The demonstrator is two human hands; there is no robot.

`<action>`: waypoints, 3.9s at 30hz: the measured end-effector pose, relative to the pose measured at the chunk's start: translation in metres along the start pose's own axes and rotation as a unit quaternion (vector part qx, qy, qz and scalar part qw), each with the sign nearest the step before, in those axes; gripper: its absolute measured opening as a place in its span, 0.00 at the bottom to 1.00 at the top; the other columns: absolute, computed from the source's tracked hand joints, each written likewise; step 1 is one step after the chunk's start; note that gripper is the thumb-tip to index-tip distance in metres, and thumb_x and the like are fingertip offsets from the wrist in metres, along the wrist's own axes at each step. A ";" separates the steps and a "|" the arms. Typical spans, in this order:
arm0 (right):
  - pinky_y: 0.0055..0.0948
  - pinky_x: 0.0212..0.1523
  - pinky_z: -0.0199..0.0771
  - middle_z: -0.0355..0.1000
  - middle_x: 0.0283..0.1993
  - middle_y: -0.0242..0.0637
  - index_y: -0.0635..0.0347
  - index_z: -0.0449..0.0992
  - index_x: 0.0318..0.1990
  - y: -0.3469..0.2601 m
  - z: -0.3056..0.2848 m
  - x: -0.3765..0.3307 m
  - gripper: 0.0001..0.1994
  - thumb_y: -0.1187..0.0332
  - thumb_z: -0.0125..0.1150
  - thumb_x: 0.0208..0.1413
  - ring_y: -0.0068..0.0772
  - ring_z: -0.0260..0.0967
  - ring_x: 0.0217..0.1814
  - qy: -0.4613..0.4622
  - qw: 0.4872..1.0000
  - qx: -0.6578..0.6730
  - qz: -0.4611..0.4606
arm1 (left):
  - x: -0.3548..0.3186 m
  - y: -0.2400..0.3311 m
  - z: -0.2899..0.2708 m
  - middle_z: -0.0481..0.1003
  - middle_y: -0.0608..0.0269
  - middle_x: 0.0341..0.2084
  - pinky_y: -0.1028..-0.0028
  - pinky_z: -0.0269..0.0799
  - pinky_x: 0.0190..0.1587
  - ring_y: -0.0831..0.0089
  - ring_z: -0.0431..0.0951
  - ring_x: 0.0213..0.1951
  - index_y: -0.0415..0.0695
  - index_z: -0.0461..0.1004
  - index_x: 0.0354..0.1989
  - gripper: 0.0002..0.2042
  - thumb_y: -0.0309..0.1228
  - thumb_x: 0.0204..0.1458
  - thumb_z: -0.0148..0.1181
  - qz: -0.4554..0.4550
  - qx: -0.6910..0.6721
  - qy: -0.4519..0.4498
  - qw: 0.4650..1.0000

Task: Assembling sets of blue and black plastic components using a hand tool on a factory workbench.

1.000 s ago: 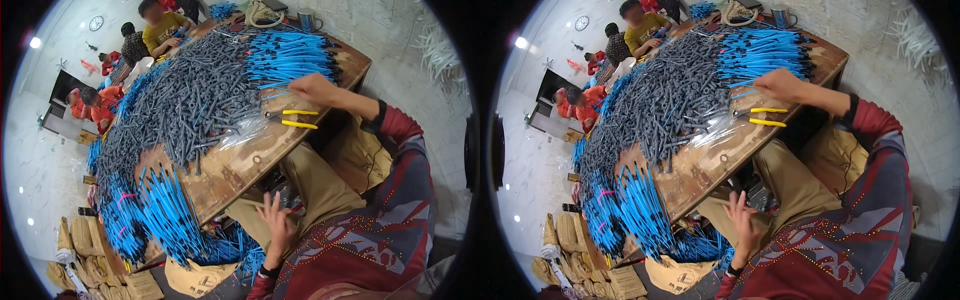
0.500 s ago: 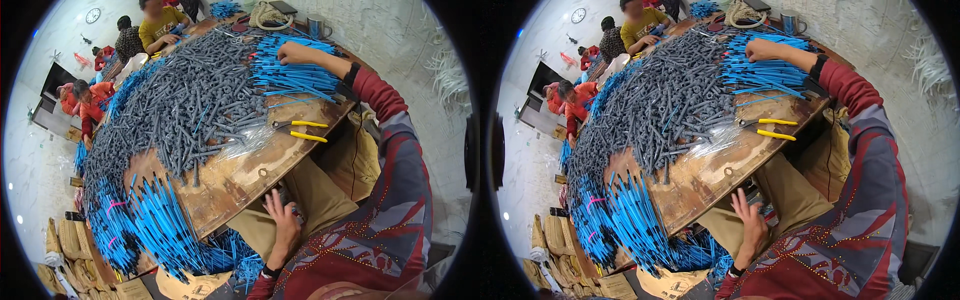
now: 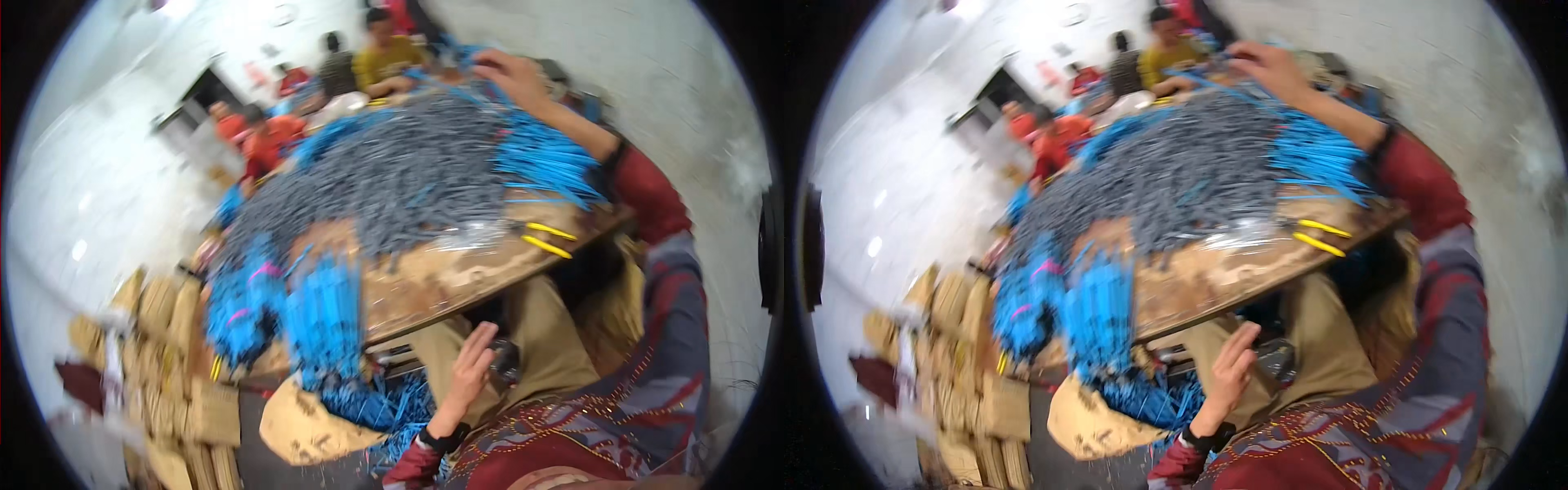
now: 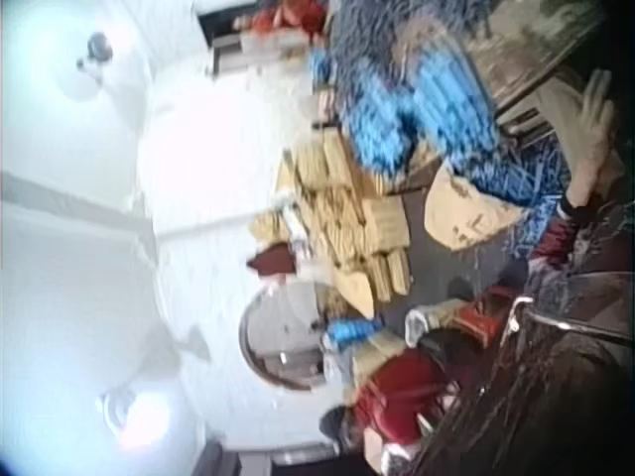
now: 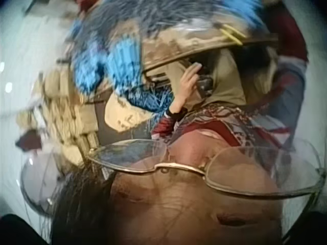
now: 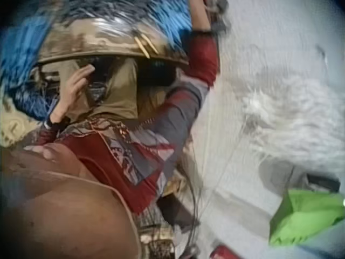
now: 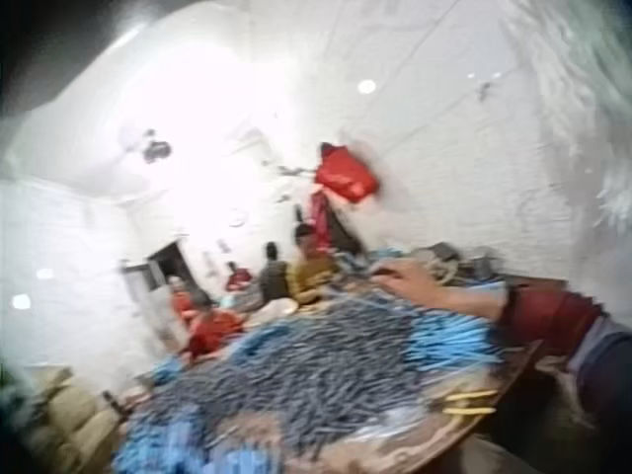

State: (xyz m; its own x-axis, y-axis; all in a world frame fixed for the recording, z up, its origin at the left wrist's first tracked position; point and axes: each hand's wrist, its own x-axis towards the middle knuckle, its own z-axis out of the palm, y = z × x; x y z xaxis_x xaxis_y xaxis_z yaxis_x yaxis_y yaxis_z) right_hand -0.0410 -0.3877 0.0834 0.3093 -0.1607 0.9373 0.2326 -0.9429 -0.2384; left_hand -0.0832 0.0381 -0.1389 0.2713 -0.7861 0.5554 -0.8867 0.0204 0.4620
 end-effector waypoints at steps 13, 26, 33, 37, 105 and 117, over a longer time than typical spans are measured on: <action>0.19 0.29 0.71 0.75 0.31 0.33 0.63 0.73 0.39 -0.219 0.010 -0.154 0.08 0.68 0.61 0.58 0.20 0.73 0.31 -0.353 0.769 0.399 0.354 | 0.064 -0.016 -0.070 0.69 0.53 0.54 0.70 0.68 0.52 0.67 0.72 0.54 0.48 0.51 0.68 0.32 0.29 0.57 0.58 -0.195 -0.527 0.111 0.819; 0.38 0.30 0.71 0.71 0.26 0.39 0.58 0.73 0.33 -0.065 -0.060 -0.204 0.10 0.62 0.50 0.60 0.46 0.71 0.28 -0.422 0.896 -0.138 0.022 | 0.102 -0.067 0.017 0.67 0.69 0.21 0.73 0.67 0.33 0.75 0.66 0.25 0.46 0.70 0.47 0.10 0.26 0.57 0.56 -0.372 -0.741 0.067 0.555; 0.39 0.37 0.70 0.69 0.34 0.38 0.57 0.73 0.35 0.158 -0.052 -0.161 0.06 0.69 0.61 0.50 0.43 0.66 0.41 -0.241 0.900 -0.363 -0.007 | 0.113 -0.108 0.031 0.68 0.68 0.21 0.70 0.73 0.33 0.70 0.75 0.26 0.46 0.70 0.47 0.10 0.27 0.57 0.54 -0.441 -0.679 0.025 0.587; 0.42 0.38 0.70 0.71 0.34 0.40 0.57 0.74 0.40 0.196 -0.045 -0.152 0.10 0.66 0.62 0.51 0.42 0.68 0.40 -0.342 0.843 -0.414 0.036 | 0.120 -0.113 0.032 0.73 0.63 0.24 0.68 0.76 0.33 0.65 0.79 0.30 0.44 0.69 0.50 0.11 0.29 0.59 0.52 -0.374 -0.703 -0.028 0.604; 0.32 0.45 0.72 0.76 0.46 0.43 0.59 0.75 0.50 0.106 -0.055 -0.073 0.14 0.64 0.54 0.60 0.39 0.74 0.45 -0.126 0.960 -0.174 0.180 | 0.085 -0.065 0.003 0.74 0.52 0.46 0.69 0.76 0.46 0.67 0.78 0.44 0.42 0.57 0.64 0.25 0.35 0.59 0.52 -0.280 -0.752 0.042 0.596; 0.24 0.34 0.73 0.77 0.32 0.34 0.61 0.70 0.42 -0.170 -0.021 -0.174 0.08 0.72 0.59 0.56 0.20 0.73 0.32 -0.372 0.836 0.253 0.315 | 0.116 -0.030 -0.005 0.73 0.51 0.50 0.65 0.73 0.53 0.60 0.76 0.49 0.40 0.59 0.62 0.22 0.27 0.59 0.55 -0.295 -0.599 0.085 0.739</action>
State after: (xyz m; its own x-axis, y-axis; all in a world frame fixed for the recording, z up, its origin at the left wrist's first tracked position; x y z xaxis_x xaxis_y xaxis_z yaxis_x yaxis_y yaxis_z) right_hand -0.1533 -0.2057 -0.0340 0.9609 -0.1762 0.2135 0.1097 -0.4656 -0.8782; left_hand -0.0231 -0.0506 -0.0852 0.6127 -0.7891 0.0443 0.3459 0.3181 0.8827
